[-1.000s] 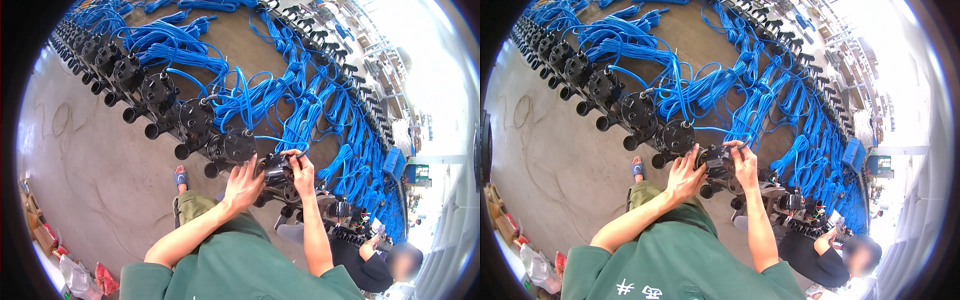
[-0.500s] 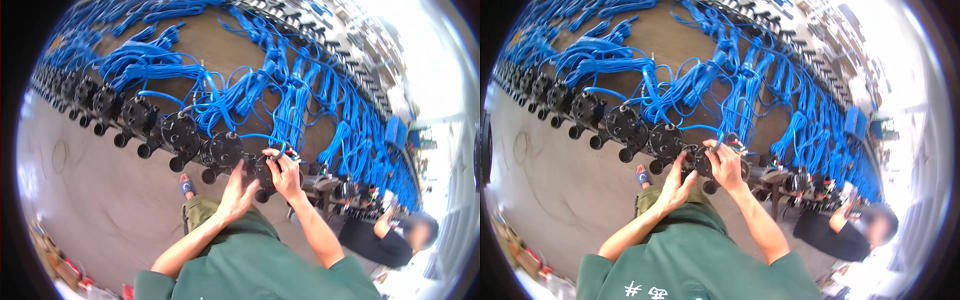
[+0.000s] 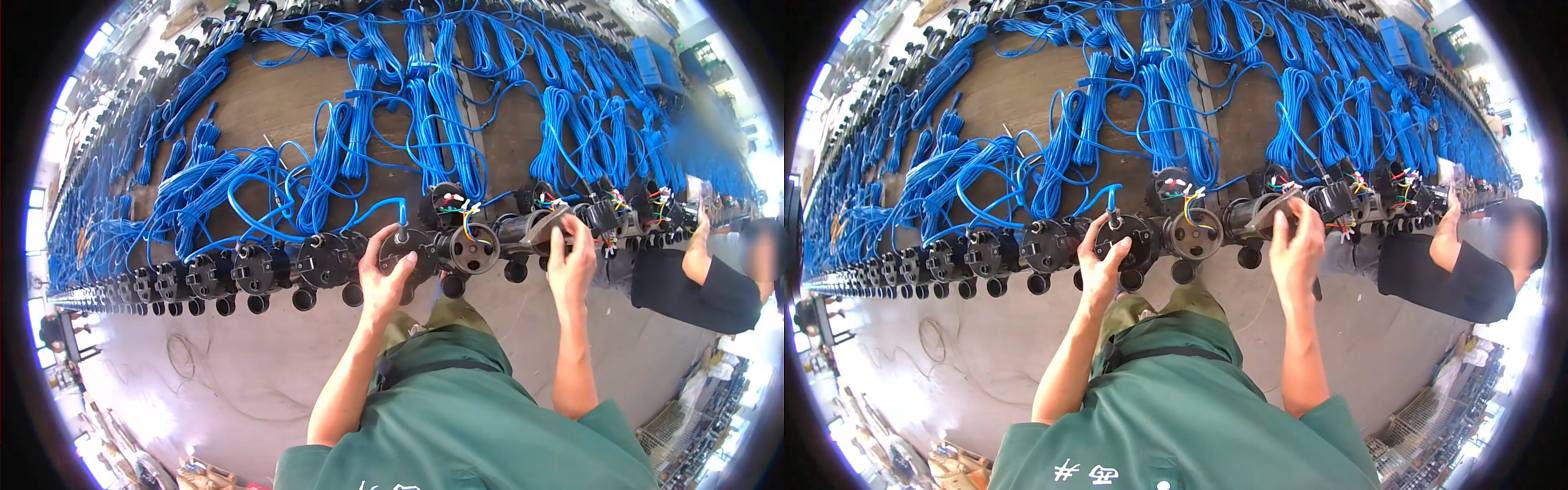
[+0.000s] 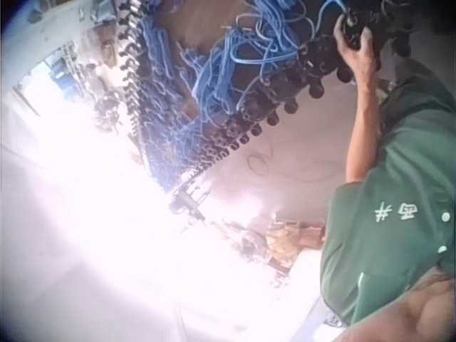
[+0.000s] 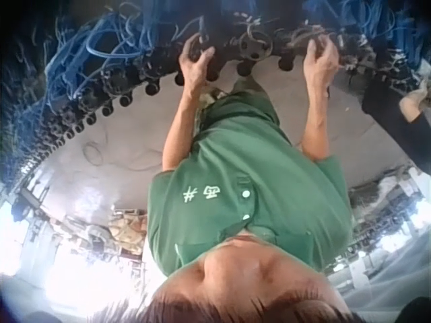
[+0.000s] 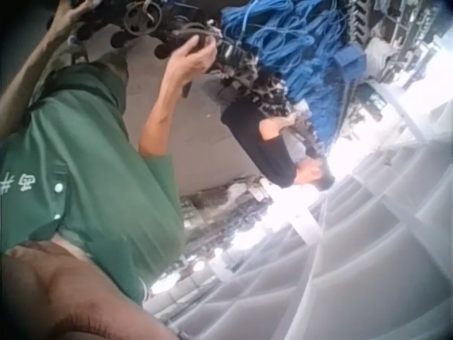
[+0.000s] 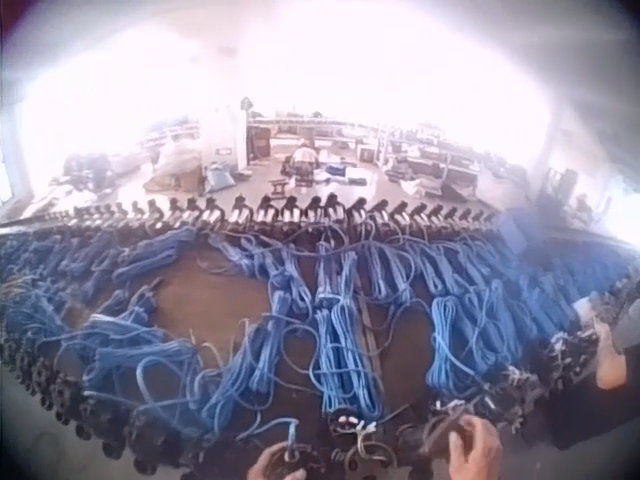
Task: The person uses a hammer to secure parts on a series of water pumps lined up on a workbench, then wires the components together by hand.
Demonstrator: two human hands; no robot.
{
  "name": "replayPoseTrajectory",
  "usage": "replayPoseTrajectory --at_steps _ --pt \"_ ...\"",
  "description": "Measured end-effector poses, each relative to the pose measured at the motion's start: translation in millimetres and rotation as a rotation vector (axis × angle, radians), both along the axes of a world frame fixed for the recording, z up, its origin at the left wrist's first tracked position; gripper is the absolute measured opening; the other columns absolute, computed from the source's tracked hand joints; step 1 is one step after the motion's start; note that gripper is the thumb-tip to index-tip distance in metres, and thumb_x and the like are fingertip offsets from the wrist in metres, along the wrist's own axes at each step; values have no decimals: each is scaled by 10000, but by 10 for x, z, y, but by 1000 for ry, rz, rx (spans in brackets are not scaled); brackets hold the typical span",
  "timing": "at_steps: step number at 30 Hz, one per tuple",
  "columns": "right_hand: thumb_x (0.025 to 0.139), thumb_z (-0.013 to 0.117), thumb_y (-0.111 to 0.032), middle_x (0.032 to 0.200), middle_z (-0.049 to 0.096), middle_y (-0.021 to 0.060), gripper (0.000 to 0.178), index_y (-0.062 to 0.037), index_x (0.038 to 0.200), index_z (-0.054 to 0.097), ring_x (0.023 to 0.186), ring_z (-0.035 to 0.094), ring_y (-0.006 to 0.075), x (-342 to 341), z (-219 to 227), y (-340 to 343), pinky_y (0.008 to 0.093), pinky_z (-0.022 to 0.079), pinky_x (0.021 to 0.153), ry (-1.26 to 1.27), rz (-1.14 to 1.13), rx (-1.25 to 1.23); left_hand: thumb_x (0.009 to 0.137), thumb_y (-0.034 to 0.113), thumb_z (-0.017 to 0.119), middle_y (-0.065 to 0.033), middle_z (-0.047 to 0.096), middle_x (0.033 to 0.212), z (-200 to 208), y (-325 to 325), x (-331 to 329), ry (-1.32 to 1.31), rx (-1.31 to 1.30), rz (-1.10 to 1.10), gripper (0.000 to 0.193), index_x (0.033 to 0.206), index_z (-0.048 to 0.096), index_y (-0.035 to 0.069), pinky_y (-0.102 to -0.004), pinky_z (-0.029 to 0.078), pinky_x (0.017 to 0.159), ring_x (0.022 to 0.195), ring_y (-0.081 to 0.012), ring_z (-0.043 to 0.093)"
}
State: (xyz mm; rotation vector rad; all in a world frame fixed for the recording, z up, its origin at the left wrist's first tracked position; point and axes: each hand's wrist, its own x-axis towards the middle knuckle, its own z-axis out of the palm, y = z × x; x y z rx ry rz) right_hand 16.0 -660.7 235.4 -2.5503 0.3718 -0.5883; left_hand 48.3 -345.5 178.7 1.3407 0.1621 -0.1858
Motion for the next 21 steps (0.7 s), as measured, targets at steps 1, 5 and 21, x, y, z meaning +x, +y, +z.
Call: replayPoseTrajectory --at_steps 1,5,21 --pt "1001 699 -230 1209 700 200 385 21 1285 627 1142 665 378 -153 -115 -147 482 512 998 30 -32 -188 867 113 793 -97 716 1215 -34 28 32 -32 32 -36 572 1400 602 30 -319 555 955 1054 -165 685" --pt "978 725 -315 1305 627 230 557 28 1371 528 1196 597 427 -516 -311 -164 541 459 1006 406 -133 -266 862 135 773 -104 719 1211 -44 129 143 -2 -30 -144 571 1393 609 6 -346 533 999 1087 -162 671" --pt "993 744 -219 685 553 -54 264 19 905 672 652 445 37 -812 243 403 278 370 549 546 -81 792 937 172 739 -106 687 1200 -123 -158 -187 -60 -59 182 530 1390 552 -30 -346 498 1020 1106 -173 634"
